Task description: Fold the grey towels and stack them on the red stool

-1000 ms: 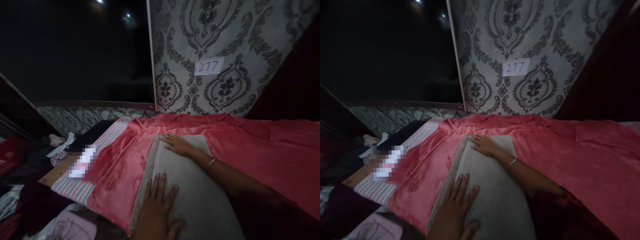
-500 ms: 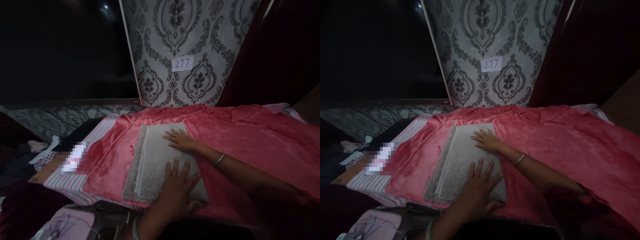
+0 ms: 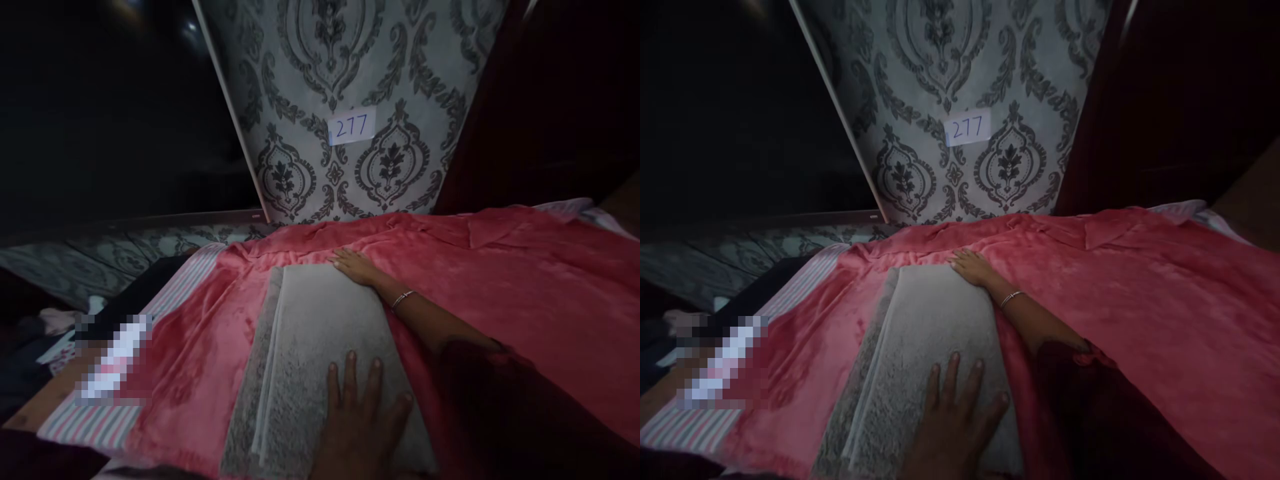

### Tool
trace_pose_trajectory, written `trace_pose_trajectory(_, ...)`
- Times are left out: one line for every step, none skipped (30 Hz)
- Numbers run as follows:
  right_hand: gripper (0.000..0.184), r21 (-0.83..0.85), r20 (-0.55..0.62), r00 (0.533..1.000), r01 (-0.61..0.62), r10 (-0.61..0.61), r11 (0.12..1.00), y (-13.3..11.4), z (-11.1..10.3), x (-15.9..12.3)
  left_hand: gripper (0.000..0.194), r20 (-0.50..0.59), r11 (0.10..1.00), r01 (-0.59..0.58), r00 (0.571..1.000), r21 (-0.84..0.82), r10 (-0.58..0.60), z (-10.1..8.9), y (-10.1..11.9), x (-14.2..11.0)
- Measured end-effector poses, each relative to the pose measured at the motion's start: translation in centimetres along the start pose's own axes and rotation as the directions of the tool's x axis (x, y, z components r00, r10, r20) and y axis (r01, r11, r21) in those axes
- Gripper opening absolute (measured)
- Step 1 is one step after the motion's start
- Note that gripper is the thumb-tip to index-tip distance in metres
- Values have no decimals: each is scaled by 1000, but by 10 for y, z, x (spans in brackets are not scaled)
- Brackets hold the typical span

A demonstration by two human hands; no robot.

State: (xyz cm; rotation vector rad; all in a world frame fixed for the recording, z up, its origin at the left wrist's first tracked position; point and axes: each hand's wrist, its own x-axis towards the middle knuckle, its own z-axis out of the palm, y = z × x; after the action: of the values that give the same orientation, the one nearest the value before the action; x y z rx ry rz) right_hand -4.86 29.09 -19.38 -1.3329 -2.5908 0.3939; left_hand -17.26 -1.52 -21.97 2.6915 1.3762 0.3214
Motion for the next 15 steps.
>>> trace_pose_trajectory(55,0,-19,1000,0,0,1000,1,2,1,96,5,1000,3,1000,-2,-3,-1,-1,0)
trace_pose_trajectory(55,-1,-38,999,-1,1,1000,0,3,2,94,9,1000,1,1000,-4,-1,-4,-2,0)
trace_pose_trajectory(55,1,-60,998,-9,9,1000,-1,2,2,93,11,1000,-6,1000,-7,6,-8,-1,-1)
trace_pose_trajectory(56,6,-90,996,-27,27,1000,-3,1,1,92,8,1000,-7,1000,-8,7,-13,0,-1)
trace_pose_trajectory(56,18,-129,990,-53,54,998,-5,-1,-1,91,2,1000,-2,1000,-11,2,-18,3,-2)
trace_pose_trajectory(57,41,-176,980,-82,88,996,-6,-3,-5,89,-5,1000,2,1000,-17,-2,-24,5,-4)
trace_pose_trajectory(59,80,-228,965,-112,127,991,-7,-5,-11,88,-9,1000,7,1000,-29,-7,-29,8,-5)
trace_pose_trajectory(61,137,-276,946,-138,171,981,-7,-6,-21,85,-5,999,9,1000,-50,-10,-35,10,-7)
trace_pose_trajectory(62,213,-313,924,-157,220,964,-7,-5,-34,81,4,997,8,1000,-79,-7,-41,11,-9)
trace_pose_trajectory(64,307,-332,904,-165,268,937,-7,-3,-51,75,13,994,7,1000,-113,-6,-46,10,-11)
trace_pose_trajectory(64,414,-332,889,-162,314,896,-8,2,-72,66,13,989,12,1000,-146,-10,-52,6,-15)
trace_pose_trajectory(65,525,-315,882,-145,349,839,-9,8,-97,57,-8,984,33,999,-174,-35,-58,-1,-19)
trace_pose_trajectory(66,629,-284,885,-119,369,769,-13,14,-124,49,-55,977,77,994,-199,-90,-63,-11,-24)
trace_pose_trajectory(67,717,-243,896,-93,372,691,-19,21,-152,44,-133,964,145,975,-222,-177,-68,-24,-30)
trace_pose_trajectory(68,788,-200,909,-72,365,611,-28,26,-179,43,-239,934,248,920,-257,-310,-72,-39,-37)
